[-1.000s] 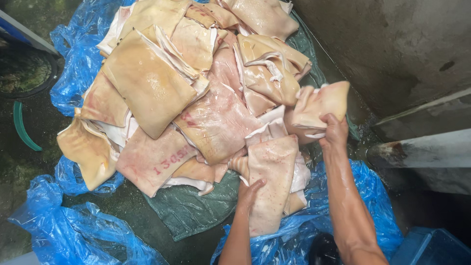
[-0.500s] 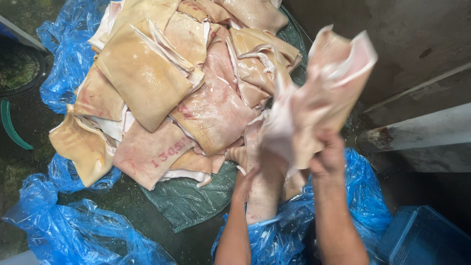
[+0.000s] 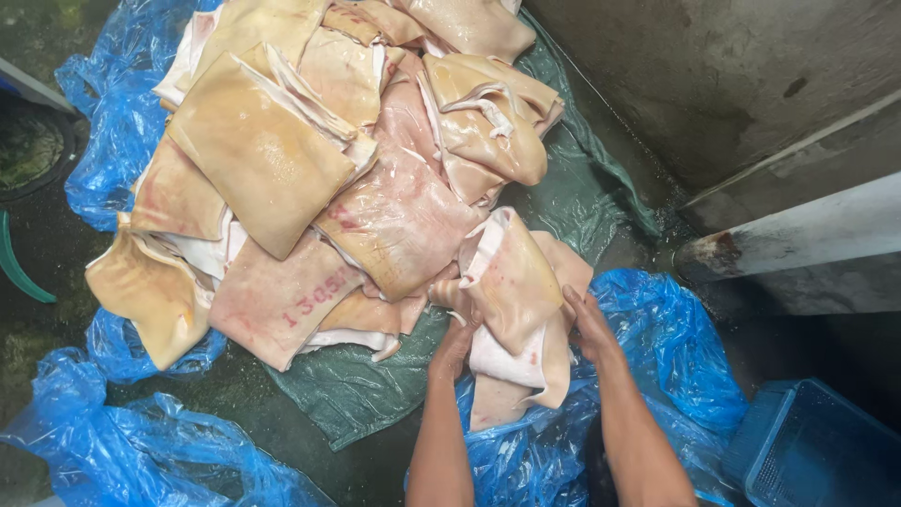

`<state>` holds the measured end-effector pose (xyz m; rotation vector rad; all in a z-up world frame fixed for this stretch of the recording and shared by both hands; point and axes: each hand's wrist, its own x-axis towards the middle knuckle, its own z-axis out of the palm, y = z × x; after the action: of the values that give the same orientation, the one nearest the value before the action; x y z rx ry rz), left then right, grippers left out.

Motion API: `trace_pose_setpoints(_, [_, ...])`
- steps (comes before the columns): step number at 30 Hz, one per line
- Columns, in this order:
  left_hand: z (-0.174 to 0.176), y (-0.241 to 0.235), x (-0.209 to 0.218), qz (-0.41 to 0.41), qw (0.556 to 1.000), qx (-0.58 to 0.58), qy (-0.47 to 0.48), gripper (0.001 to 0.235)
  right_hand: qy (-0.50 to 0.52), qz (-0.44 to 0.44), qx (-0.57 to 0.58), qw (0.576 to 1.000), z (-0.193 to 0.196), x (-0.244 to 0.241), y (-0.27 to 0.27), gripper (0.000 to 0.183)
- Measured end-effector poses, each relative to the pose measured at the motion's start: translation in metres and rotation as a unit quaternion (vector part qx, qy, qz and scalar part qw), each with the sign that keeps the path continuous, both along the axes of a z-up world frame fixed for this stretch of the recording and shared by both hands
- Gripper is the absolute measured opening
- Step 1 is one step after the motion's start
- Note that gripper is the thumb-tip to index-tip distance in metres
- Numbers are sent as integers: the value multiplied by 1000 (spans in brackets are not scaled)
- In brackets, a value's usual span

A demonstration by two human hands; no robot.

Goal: The person washes multiple animal skins by hand in a green bucket of water, then places them into a blue basket. The skins are handled one at a time, rinsed, and transferred to the basket.

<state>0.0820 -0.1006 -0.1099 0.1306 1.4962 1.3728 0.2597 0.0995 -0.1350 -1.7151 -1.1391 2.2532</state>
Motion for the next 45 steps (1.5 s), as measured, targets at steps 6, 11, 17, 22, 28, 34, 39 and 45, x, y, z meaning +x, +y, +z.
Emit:
trace_pose_setpoints(6, [2,13,-3,10,992,-49,116,124,131,-42,-74,988,-54,0,-4,80])
trace_pose_setpoints(11, [7,19,-14,44,997,-8,64,123,244,-26,-141,959,-64,-10,7,77])
trace_pose_setpoints(17, [24,23,-21,37,996,43,66,122,288,-5,-148,946,-29,-37,6,74])
trace_pose_setpoints(22, [41,18,-12,29,992,24,120,120,290,19,-84,953,9,-33,-3,77])
trace_pose_setpoints(28, [116,18,1,40,991,31,124,122,311,6,-55,949,70,-17,-11,85])
trace_pose_setpoints(34, [257,32,24,29,988,67,138,116,378,-14,-40,925,184,14,-3,86])
trace_pose_setpoints(39, [396,43,53,-22,985,64,157,113,384,-54,-29,921,312,61,-7,85])
trace_pose_setpoints(45, [541,78,110,-137,982,60,112,111,328,-217,-3,919,466,149,-22,83])
